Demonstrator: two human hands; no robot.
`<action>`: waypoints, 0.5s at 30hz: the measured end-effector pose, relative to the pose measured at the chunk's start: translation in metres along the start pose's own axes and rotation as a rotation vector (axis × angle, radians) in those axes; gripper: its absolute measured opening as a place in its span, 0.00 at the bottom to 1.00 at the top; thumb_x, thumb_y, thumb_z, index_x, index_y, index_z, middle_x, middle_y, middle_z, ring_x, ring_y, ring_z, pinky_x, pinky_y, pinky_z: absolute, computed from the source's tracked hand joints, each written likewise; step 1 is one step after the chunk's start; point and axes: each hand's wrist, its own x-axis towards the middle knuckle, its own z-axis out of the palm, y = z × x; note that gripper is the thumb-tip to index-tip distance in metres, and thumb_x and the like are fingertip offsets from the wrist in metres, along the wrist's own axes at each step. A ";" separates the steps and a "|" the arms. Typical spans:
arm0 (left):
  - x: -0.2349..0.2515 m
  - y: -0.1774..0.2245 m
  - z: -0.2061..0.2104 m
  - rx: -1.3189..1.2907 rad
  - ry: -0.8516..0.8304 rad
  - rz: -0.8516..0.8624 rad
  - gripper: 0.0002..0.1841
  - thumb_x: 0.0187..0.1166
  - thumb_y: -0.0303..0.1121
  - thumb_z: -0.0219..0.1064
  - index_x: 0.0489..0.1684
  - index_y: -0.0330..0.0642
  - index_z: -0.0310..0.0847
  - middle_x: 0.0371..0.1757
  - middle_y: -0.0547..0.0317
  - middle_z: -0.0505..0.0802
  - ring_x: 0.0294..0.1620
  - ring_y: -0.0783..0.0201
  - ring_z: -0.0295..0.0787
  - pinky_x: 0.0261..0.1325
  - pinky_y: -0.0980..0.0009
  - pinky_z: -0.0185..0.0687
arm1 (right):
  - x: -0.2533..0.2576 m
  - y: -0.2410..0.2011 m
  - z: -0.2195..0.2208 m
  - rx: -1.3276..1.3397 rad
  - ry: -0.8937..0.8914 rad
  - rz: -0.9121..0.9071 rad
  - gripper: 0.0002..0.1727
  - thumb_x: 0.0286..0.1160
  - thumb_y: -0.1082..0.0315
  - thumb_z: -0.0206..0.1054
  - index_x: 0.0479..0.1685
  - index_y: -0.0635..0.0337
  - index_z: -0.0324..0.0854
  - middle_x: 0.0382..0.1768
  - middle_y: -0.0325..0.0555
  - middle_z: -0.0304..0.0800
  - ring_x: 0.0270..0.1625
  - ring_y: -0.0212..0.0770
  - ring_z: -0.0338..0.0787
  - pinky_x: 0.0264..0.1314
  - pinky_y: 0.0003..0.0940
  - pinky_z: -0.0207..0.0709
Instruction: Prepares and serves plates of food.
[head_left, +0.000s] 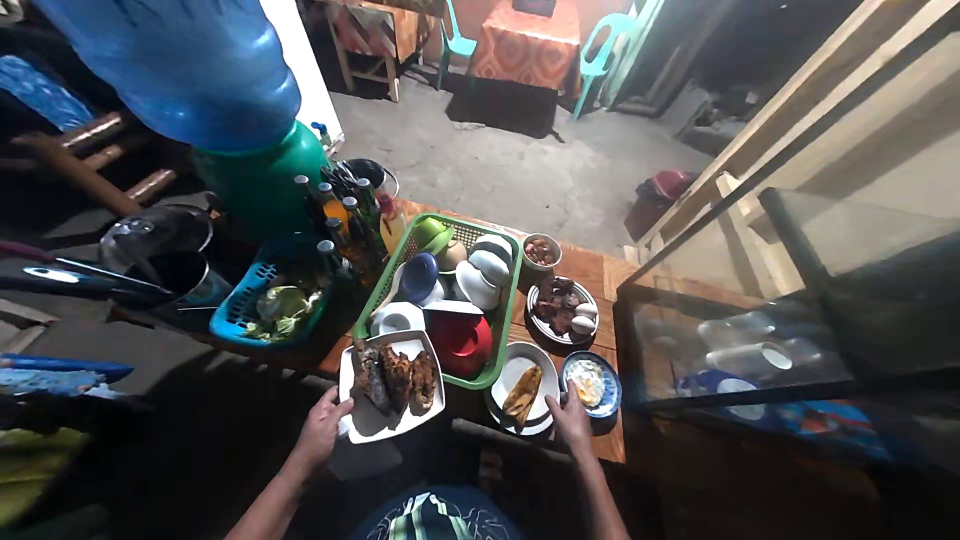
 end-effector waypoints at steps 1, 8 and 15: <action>-0.003 0.001 -0.002 -0.006 0.007 -0.006 0.13 0.86 0.23 0.51 0.64 0.28 0.71 0.40 0.56 0.86 0.35 0.76 0.84 0.41 0.78 0.83 | -0.003 -0.015 -0.012 -0.151 -0.044 -0.007 0.41 0.84 0.61 0.65 0.92 0.65 0.51 0.72 0.68 0.81 0.73 0.66 0.83 0.77 0.63 0.70; -0.033 0.010 -0.025 -0.061 0.081 -0.003 0.16 0.86 0.25 0.49 0.67 0.30 0.71 0.43 0.56 0.87 0.37 0.76 0.86 0.42 0.78 0.84 | 0.026 -0.186 -0.011 -0.332 -0.051 -0.610 0.30 0.83 0.63 0.65 0.83 0.64 0.70 0.79 0.65 0.75 0.82 0.64 0.74 0.84 0.58 0.64; -0.054 0.009 -0.037 -0.092 0.216 -0.037 0.15 0.82 0.25 0.50 0.63 0.33 0.71 0.37 0.64 0.83 0.32 0.81 0.82 0.38 0.82 0.81 | 0.076 -0.331 0.082 -0.370 -0.197 -0.949 0.31 0.75 0.65 0.73 0.79 0.61 0.74 0.74 0.65 0.78 0.75 0.69 0.77 0.71 0.68 0.72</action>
